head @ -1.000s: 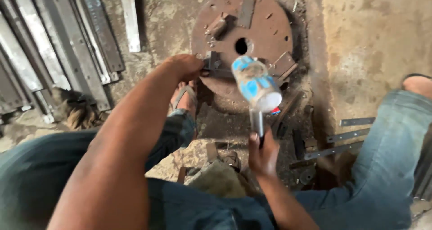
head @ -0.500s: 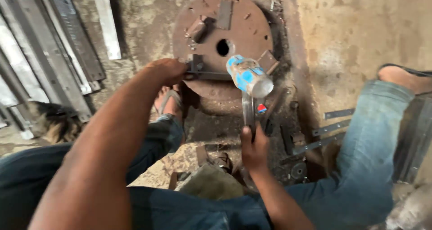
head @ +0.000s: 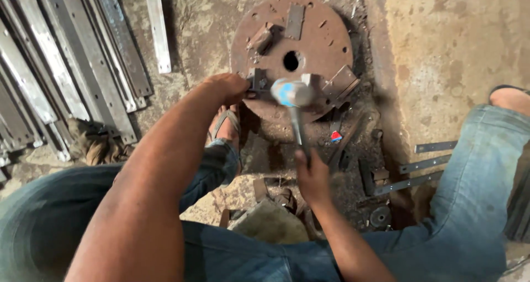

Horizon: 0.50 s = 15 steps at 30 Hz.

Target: The person shapes metal strips using a hammer and a heavy metal jig, then aligns and verifies the fit of the shaped strips against a long metal bar.

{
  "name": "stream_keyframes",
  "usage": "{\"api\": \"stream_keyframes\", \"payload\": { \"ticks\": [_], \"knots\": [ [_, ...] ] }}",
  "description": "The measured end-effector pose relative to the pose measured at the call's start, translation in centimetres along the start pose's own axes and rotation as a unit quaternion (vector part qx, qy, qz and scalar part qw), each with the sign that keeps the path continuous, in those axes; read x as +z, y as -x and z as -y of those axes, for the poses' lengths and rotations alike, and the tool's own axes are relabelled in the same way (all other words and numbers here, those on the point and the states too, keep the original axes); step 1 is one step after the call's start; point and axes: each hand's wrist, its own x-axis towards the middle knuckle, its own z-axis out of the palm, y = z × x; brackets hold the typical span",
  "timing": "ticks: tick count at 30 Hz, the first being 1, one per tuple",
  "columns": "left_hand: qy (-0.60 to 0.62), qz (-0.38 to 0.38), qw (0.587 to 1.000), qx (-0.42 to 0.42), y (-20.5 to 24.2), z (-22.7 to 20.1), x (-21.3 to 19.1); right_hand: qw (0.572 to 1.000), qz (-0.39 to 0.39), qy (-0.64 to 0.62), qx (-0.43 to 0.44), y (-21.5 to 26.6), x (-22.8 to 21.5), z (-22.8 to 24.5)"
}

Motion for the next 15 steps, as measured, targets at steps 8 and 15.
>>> {"api": "stream_keyframes", "payload": {
  "ticks": [8, 15],
  "knots": [
    [-0.027, -0.044, 0.998, 0.029, -1.9, 1.7, 1.2, 1.0, -0.003, 0.003, 0.005, 2.6, -0.3, 1.4],
    [-0.025, -0.054, 0.998, -0.02, -1.1, 2.2, 0.8, 0.998, 0.01, 0.006, 0.068, 0.2, -0.8, 1.2]
  ]
}}
